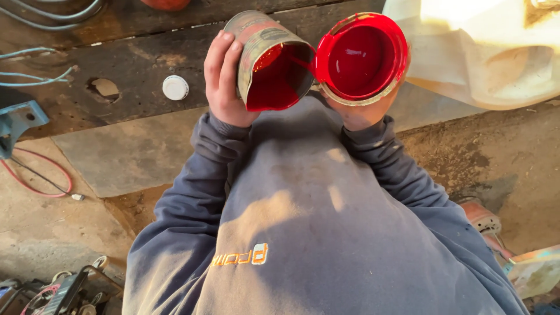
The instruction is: The person pours red paint from a larger can into a smaller metal can, then uses a screwdriver to stir the paint. They add a clear liquid from a plastic jug and continue stirring to mix the contents.
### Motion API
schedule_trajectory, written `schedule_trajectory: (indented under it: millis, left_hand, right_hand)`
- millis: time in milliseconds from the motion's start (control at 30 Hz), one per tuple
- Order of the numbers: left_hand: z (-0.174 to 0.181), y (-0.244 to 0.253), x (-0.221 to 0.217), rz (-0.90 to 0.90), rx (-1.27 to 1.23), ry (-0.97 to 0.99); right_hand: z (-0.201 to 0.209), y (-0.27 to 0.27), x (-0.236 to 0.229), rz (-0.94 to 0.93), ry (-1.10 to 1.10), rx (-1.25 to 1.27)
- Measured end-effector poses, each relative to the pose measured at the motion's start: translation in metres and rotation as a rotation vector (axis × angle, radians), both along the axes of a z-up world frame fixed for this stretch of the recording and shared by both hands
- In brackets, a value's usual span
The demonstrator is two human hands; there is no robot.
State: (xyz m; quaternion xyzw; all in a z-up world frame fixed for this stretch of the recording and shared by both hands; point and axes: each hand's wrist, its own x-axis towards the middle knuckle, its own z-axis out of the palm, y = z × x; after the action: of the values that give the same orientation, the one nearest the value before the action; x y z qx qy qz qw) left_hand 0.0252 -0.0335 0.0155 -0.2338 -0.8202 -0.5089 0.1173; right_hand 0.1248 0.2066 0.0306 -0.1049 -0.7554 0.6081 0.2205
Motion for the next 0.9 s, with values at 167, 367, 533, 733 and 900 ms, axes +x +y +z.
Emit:
schedule_trajectory:
  millis: [167, 367, 533, 733, 900]
  left_hand:
    - [0.004, 0.001, 0.004, -0.022, 0.004, 0.018]
    - [0.015, -0.001, 0.012, -0.110, 0.062, -0.107]
    - [0.028, -0.011, 0.001, -0.139, 0.168, -0.233]
    - [-0.015, -0.037, -0.023, -0.174, 0.171, -0.332]
    - [-0.041, -0.053, -0.034, -0.169, 0.072, -0.351]
  right_hand:
    - [0.002, 0.002, -0.011, -0.004, 0.019, 0.073]
    - [-0.008, 0.005, -0.019, -0.091, -0.003, 0.258]
    - [-0.064, 0.027, -0.006, -0.073, -0.003, 0.057]
    - [-0.100, 0.052, 0.001, 0.039, 0.019, -0.138]
    - [-0.113, 0.060, 0.018, 0.079, -0.080, -0.158]
